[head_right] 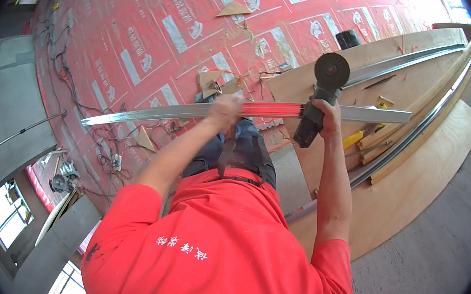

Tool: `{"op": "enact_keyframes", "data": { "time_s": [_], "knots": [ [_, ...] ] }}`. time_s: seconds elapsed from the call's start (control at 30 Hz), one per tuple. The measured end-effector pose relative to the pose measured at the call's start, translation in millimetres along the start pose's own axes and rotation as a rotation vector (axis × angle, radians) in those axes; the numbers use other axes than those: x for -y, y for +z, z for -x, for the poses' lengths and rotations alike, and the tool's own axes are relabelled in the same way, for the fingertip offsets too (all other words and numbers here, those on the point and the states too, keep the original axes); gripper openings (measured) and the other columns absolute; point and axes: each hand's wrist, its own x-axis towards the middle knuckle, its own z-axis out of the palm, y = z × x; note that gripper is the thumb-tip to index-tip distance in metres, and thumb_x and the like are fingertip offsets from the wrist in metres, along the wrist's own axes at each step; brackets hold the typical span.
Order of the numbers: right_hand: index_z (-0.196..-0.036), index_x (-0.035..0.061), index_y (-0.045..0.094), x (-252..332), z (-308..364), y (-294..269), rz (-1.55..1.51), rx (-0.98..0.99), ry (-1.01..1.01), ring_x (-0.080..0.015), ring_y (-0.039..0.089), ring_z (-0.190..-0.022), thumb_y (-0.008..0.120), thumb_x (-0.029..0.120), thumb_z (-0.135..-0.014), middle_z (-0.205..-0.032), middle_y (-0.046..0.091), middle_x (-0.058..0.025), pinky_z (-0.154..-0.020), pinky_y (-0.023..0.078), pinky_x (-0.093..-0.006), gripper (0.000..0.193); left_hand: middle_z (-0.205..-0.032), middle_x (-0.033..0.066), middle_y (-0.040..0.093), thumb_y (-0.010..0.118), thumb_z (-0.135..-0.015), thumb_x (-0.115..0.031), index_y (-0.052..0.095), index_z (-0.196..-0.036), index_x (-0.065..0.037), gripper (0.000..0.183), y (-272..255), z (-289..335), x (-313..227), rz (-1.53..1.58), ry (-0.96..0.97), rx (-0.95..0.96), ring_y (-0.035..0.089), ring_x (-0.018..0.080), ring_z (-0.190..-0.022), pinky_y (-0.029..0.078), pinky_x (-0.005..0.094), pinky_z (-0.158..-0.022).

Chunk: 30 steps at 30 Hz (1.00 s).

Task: Cutting metal profiles using an electric angle grinder on a makeshift workbench.

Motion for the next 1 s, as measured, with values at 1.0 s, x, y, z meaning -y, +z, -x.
{"op": "enact_keyframes", "data": {
  "time_s": [1.0],
  "knots": [
    [-0.097,0.0006,0.06,-23.4,115.0,16.0,1.049,-0.371,0.017,-0.0244,0.065,-0.075,0.075,0.026,-0.054,-0.082,0.066,-0.0124,-0.073,0.052,-0.034,0.052,-0.098,0.0157,0.064,0.063,-0.081,-0.012,0.047,-0.107,-0.008,0.031,-35.0,1.7,38.4,-0.173,-0.219,0.377,0.066,0.0327,-0.096,0.052,0.0461,-0.08]
  ]
}}
